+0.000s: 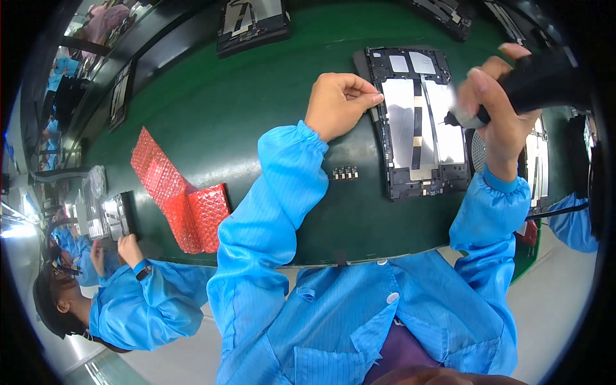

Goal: Assembling internal components and using an electric screwdriver to secure parts into tablet or screen frames on a production line.

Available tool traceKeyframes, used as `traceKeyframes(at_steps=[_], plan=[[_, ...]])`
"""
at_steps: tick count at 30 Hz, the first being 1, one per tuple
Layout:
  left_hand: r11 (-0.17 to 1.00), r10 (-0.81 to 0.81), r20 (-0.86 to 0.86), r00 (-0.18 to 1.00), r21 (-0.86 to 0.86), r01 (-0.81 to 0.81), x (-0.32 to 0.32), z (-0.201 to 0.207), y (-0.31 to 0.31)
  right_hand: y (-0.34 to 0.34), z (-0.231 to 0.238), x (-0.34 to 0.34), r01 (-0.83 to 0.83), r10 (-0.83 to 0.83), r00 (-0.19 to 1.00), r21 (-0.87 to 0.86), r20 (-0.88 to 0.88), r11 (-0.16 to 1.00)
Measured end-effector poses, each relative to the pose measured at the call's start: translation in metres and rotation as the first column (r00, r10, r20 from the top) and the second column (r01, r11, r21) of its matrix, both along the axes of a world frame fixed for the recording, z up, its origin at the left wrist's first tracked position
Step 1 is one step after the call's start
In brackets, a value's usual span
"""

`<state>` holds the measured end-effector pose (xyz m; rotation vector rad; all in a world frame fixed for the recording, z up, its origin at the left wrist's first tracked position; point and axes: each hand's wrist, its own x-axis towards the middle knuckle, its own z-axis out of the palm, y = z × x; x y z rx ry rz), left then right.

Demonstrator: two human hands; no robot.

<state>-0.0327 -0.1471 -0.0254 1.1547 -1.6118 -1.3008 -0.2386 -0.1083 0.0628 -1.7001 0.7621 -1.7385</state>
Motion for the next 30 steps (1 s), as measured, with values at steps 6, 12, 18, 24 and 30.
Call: traceKeyframes(at_steps=[6, 12, 18, 24, 30], plan=[[0.999, 0.030, 0.011, 0.999, -0.028, -0.030, -0.008, -0.007, -0.009, -0.021, -0.006, 0.020, -0.054, 0.054, 0.998, 0.003, -0.041, 0.999], [0.985, 0.075, 0.135, 0.988, -0.166, -0.052, -0.008, -0.010, -0.015, -0.034, -0.015, 0.054, -0.056, 0.058, 0.998, 0.143, -0.005, 0.988], [0.999, 0.000, 0.089, 0.996, 0.046, -0.004, -0.002, -0.003, -0.019, -0.037, -0.009, 0.069, -0.090, 0.057, 0.992, 0.319, 0.111, 0.944], [0.938, -0.136, -0.008, 0.991, 0.321, 0.131, 0.006, 0.006, -0.023, -0.037, -0.008, 0.069, -0.071, 0.026, 0.989, 0.312, 0.147, 0.947], [0.932, -0.130, -0.073, 0.989, 0.330, 0.147, 0.006, 0.005, -0.024, -0.039, -0.009, 0.067, -0.094, 0.039, 0.982, 0.300, 0.182, 0.949]])
